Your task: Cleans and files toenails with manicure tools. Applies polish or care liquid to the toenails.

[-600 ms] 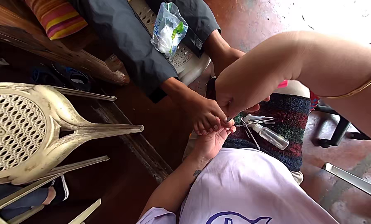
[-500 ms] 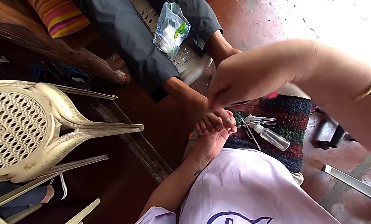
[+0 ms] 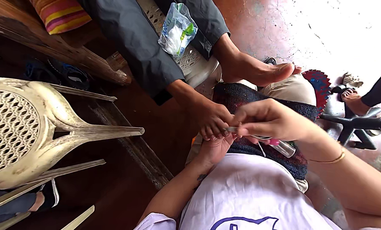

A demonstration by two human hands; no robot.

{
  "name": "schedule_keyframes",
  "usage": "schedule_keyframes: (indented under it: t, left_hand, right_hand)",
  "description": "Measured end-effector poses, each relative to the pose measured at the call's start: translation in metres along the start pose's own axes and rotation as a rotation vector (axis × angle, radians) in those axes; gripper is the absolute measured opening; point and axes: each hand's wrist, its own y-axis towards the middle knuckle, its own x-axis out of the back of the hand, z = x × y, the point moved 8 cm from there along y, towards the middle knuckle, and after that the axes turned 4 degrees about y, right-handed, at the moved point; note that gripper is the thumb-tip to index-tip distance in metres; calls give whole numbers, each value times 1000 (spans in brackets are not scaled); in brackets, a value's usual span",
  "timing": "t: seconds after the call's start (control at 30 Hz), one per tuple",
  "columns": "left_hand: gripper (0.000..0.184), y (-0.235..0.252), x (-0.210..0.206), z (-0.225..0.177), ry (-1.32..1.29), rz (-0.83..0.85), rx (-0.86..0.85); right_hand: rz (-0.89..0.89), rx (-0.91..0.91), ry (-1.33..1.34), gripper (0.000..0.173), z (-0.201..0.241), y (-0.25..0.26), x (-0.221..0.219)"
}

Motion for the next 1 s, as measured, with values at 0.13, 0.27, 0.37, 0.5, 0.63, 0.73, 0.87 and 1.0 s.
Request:
schedule_keyframes:
  t: [0.13,0.27,0.37,0.5,0.63,0.73,0.87,1.0]
  left_hand:
    - [20,3,-1,2,29,44,33]
    - [18,3,0,3,17,14,39]
    - [20,2,2,2,29,-8,35]
    - [19,1,2,1,45,2,31]
    - [17,2,1,2,55,-8,37]
    - [16,2,2,2,63,-14,36]
    - [17,3,4,2,80,-6,25]
    - [19,4,2,2,63,-5,26]
  right_hand:
    - [9,-77,-204,12,1,-25,33]
    - [88,-135,-388,16,4,-19,27]
    - [127,-189,-428,15,5,-11,23]
    - [160,-353,-450,14,6,-5,20]
    - [224,-447,-497,17,7,4,22]
    - [257,-489,-488,19,8,8,22]
    - [264,-546,-518,19,6,13,19]
    - [284,-481,-549,20,8,14,20]
